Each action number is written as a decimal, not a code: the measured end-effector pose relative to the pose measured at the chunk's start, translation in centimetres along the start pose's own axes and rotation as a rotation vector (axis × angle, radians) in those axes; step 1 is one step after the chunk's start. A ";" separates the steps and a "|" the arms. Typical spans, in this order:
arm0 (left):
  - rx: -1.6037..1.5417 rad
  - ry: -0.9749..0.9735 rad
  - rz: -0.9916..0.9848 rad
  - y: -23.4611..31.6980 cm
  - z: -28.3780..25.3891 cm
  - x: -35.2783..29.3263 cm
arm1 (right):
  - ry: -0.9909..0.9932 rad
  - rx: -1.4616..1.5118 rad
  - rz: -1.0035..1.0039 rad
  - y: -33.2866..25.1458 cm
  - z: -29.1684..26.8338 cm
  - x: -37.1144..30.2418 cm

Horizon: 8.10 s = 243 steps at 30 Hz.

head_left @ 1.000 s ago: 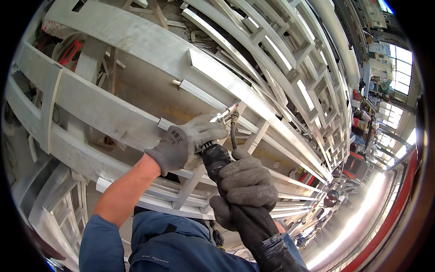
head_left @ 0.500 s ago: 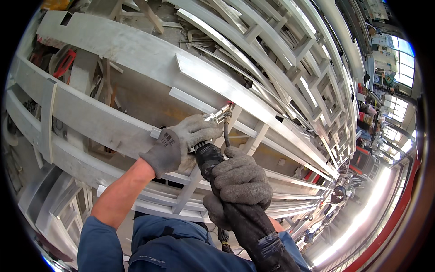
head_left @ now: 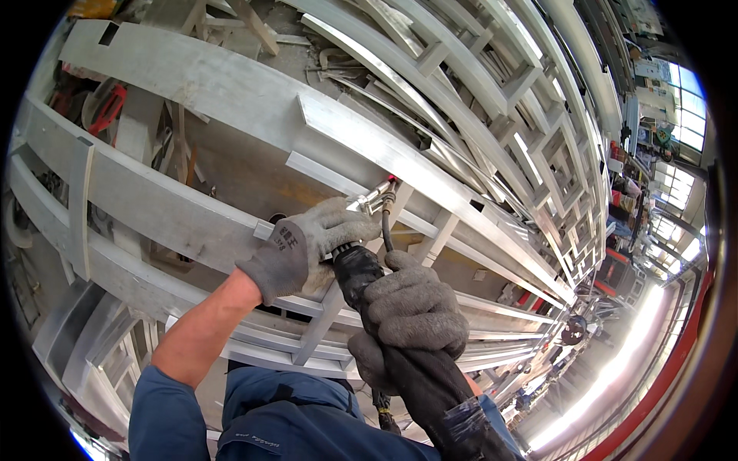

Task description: The person positions and welds metal frame components in a workshop. They align pieces, use a welding torch to join them, and occasionally pick up additional metal parts to continue assembly.

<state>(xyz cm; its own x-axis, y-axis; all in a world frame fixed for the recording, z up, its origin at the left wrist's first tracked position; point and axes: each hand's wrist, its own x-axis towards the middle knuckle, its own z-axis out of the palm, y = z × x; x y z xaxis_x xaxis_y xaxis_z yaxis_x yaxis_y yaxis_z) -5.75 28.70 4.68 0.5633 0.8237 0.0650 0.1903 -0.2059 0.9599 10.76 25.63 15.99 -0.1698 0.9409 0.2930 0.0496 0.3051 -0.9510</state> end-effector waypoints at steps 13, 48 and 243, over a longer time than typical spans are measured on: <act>-0.034 -0.031 -0.021 -0.9 0.4 -0.4 | -0.042 -0.086 0.070 -0.6 0.1 -0.3; -0.088 0.026 0.001 0.1 0.6 -1.5 | -0.056 -0.150 0.106 -2.8 1.0 -0.9; 0.084 0.144 0.017 0.1 1.9 -1.3 | -0.018 -0.083 0.154 -2.3 0.2 -1.5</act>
<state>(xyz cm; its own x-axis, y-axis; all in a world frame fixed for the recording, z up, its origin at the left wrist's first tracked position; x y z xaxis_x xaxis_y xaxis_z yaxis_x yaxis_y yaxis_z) -4.91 26.63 4.23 0.4470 0.8857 0.1257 0.2513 -0.2592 0.9326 10.72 23.54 17.71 -0.1715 0.9749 0.1420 0.1571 0.1693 -0.9730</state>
